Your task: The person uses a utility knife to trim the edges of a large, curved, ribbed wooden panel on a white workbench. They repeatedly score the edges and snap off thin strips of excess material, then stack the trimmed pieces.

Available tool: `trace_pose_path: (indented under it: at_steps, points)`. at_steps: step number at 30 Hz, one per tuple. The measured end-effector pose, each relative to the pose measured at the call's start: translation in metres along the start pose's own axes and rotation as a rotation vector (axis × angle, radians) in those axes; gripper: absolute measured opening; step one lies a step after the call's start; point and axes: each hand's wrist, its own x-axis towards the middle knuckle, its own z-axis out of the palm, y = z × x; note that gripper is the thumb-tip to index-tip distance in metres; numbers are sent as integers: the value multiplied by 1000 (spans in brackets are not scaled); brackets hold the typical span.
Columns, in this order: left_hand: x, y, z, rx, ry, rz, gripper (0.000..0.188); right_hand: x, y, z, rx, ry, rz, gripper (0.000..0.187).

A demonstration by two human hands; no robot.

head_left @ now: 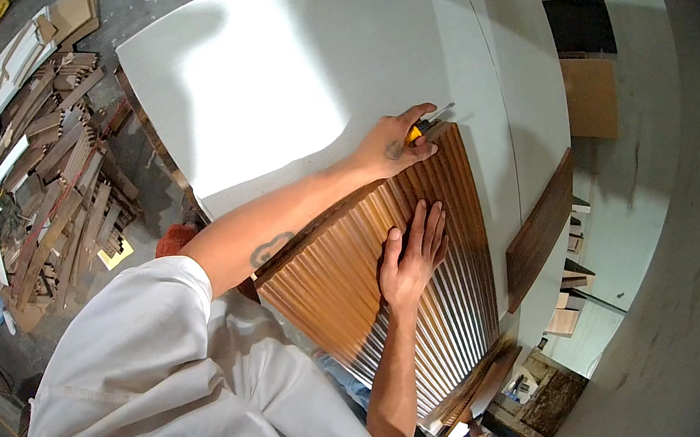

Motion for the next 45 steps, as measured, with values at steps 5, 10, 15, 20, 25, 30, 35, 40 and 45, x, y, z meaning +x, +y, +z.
trace_pose_path:
  at_steps: [5,10,15,20,25,30,35,40,45]
  points:
    - [8,-25,8,-21,58,187,69,1,-1,1,8,-3,-11,62]
    - [13,-26,8,-30,20,237,61,0,-1,1,-3,-8,0,62]
    - [5,-10,-11,-223,64,108,46,-2,1,0,9,20,-1,60]
    - [19,-41,-17,-589,103,49,49,3,-4,-3,-22,24,-2,60]
    - [17,12,-7,7,-201,-127,68,-1,0,-1,2,49,3,60]
    - [11,17,4,166,-175,-4,63,-3,-2,-1,19,76,25,59]
    - [-5,0,6,106,-5,168,58,-4,-4,-6,45,39,59,63]
    - [-2,-4,13,127,66,183,57,-5,-6,-9,75,35,64,64]
    - [4,-11,15,63,16,192,61,-8,0,-7,51,105,41,59]
